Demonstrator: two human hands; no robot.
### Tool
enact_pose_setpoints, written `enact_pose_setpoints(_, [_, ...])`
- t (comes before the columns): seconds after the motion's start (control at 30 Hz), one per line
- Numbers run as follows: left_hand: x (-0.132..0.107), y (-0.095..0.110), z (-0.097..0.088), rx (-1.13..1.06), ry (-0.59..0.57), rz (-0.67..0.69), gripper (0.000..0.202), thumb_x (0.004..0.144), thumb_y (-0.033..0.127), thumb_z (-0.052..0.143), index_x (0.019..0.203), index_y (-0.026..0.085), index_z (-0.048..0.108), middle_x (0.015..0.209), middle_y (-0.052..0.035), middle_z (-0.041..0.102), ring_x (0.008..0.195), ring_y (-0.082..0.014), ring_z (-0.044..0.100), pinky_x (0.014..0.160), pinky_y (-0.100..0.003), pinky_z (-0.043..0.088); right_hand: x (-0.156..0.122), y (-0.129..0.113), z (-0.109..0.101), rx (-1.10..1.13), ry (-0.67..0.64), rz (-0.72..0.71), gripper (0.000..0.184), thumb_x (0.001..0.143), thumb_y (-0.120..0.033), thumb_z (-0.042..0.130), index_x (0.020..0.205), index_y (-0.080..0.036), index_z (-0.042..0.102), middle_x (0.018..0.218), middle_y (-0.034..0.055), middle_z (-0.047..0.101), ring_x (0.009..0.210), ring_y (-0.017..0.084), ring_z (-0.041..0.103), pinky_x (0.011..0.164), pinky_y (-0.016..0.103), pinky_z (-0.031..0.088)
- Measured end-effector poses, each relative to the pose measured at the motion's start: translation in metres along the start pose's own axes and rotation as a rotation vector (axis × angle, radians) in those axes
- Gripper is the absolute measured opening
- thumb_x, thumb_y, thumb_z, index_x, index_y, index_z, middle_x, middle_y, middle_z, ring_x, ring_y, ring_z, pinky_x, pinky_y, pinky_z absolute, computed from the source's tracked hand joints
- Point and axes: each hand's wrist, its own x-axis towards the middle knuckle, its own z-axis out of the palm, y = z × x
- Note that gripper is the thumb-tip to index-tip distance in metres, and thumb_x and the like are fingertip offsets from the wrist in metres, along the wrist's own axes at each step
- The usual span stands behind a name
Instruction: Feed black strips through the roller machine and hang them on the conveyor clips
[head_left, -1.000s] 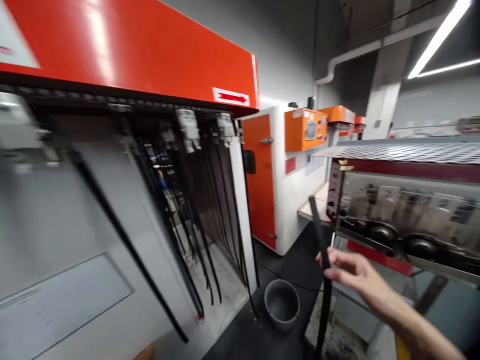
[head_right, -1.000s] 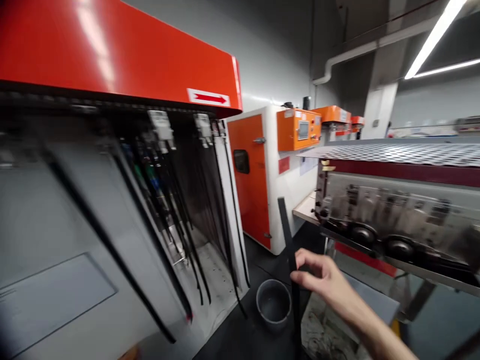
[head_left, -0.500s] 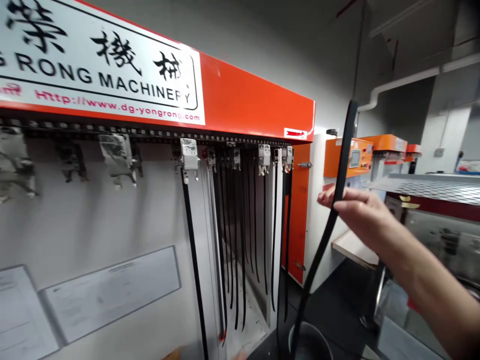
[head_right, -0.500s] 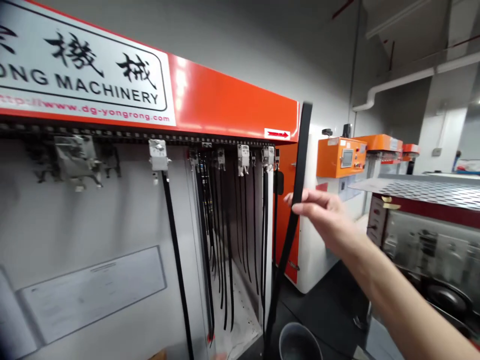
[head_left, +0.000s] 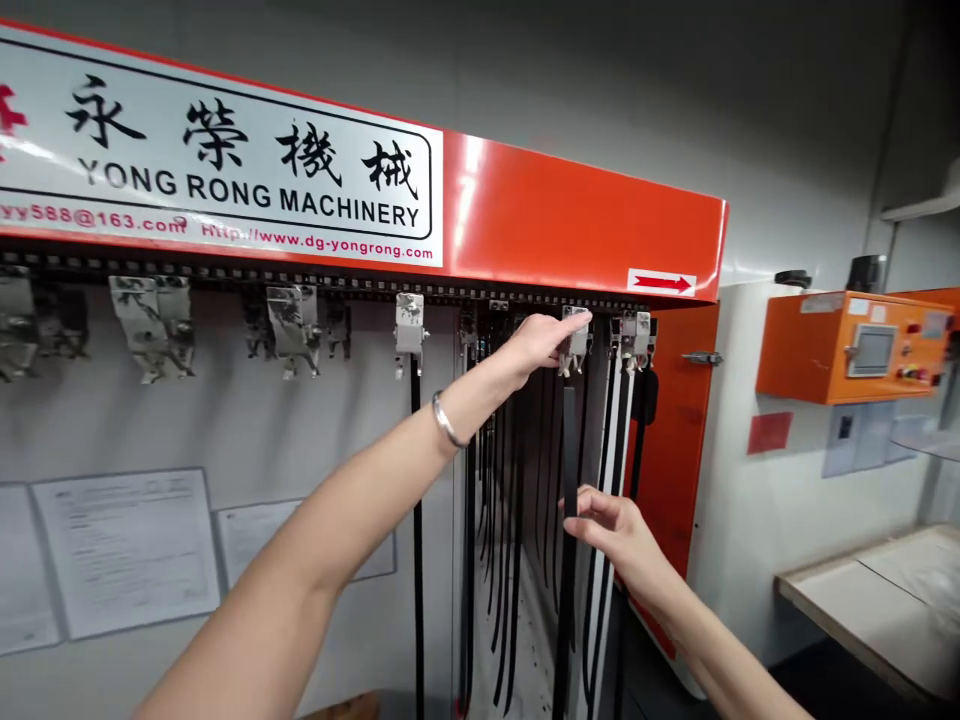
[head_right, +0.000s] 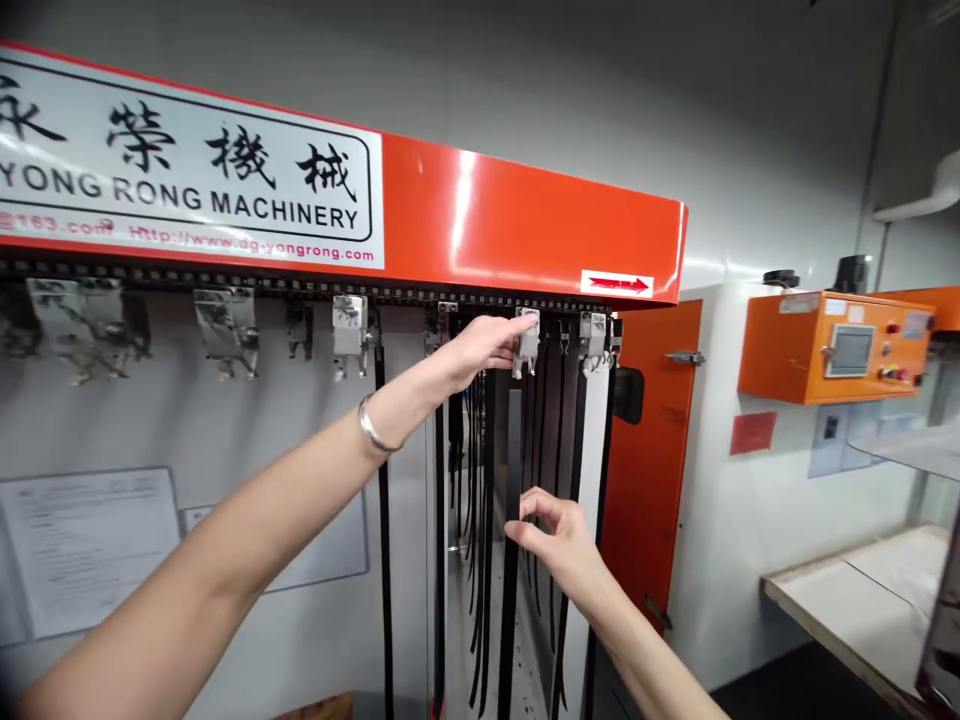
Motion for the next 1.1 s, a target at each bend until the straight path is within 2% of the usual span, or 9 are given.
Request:
enact_pose_setpoints(0.1, [0.020,0.003,0.006,-0.021,0.023,-0.038,0.038,0.087,0.047,0.060,0.070,0.012,0.063,0.069,-0.0086,0.066,0.064,-0.0173,0.065,0.073,-0.041,0.054,0.014,0.013,-0.004,0.038,-0.054,-0.002,0.020,0.079,-0.033,0.071,0.070,-0.020,0.058,0.084,-0.0010,0.055,0.085,0.017,0.052,0.078,0.027,0.037])
enact_pose_setpoints(0.27, [0.026,0.003,0.006,-0.020,0.033,-0.069,0.036,0.089,0.044,0.056,0.072,0.013,0.060,0.062,-0.0078,0.067,0.059,-0.0194,0.067,0.063,-0.037,0.055,0.035,0.020,-0.013,0.072,-0.092,-0.021,0.018,0.079,-0.031,0.070,0.071,-0.020,0.059,0.086,-0.0002,0.056,0.084,0.017,0.051,0.078,0.028,0.037])
enact_pose_setpoints(0.5, [0.024,0.003,0.006,-0.004,0.029,-0.079,0.041,0.087,0.049,0.057,0.076,0.010,0.064,0.070,-0.0109,0.072,0.059,-0.0171,0.067,0.069,-0.036,0.056,0.060,0.010,-0.024,0.080,-0.068,-0.021,0.026,0.077,-0.035,0.071,0.065,-0.020,0.053,0.078,-0.0001,0.050,0.086,0.019,0.052,0.076,0.028,0.037])
enact_pose_setpoints(0.67, [0.025,-0.002,0.007,-0.006,0.049,-0.094,0.044,0.084,0.055,0.060,0.079,0.012,0.066,0.074,-0.0109,0.073,0.064,-0.0188,0.068,0.078,-0.041,0.055,0.069,0.012,-0.024,0.112,-0.083,-0.026,0.025,0.076,-0.035,0.071,0.065,-0.021,0.054,0.074,-0.0012,0.048,0.085,0.018,0.053,0.074,0.027,0.037])
enact_pose_setpoints(0.77, [0.021,-0.004,0.006,-0.017,0.043,-0.091,0.046,0.081,0.058,0.062,0.081,0.012,0.067,0.079,-0.0117,0.074,0.068,-0.0192,0.068,0.082,-0.041,0.054,0.072,0.015,-0.023,0.130,-0.079,-0.019,0.024,0.075,-0.034,0.071,0.065,-0.021,0.054,0.074,-0.0010,0.047,0.083,0.018,0.052,0.073,0.027,0.036])
enact_pose_setpoints(0.9, [0.000,-0.007,0.004,0.012,-0.012,-0.116,0.047,0.078,0.058,0.065,0.095,0.014,0.068,0.097,-0.0123,0.073,0.085,-0.0193,0.068,0.088,-0.040,0.052,0.073,0.016,-0.023,0.141,-0.073,-0.006,0.023,0.075,-0.032,0.071,0.065,-0.020,0.054,0.073,-0.0015,0.047,0.077,0.016,0.048,0.070,0.027,0.034])
enact_pose_setpoints(0.97, [-0.013,-0.010,0.003,0.074,0.015,-0.146,0.050,0.073,0.054,0.072,0.103,0.014,0.066,0.106,-0.0125,0.071,0.097,-0.0210,0.066,0.091,-0.041,0.050,0.074,0.016,-0.024,0.139,-0.068,-0.001,0.024,0.074,-0.032,0.071,0.064,-0.020,0.053,0.071,-0.0022,0.047,0.072,0.014,0.044,0.068,0.026,0.032])
enact_pose_setpoints(1.1, [-0.025,-0.025,0.003,0.146,0.082,-0.132,0.047,0.069,0.046,0.078,0.099,0.012,0.067,0.104,-0.0124,0.068,0.103,-0.0223,0.061,0.090,-0.040,0.050,0.075,0.017,-0.024,0.141,-0.054,0.014,0.025,0.073,-0.032,0.072,0.063,-0.019,0.053,0.068,-0.0036,0.045,0.068,0.012,0.041,0.065,0.026,0.030])
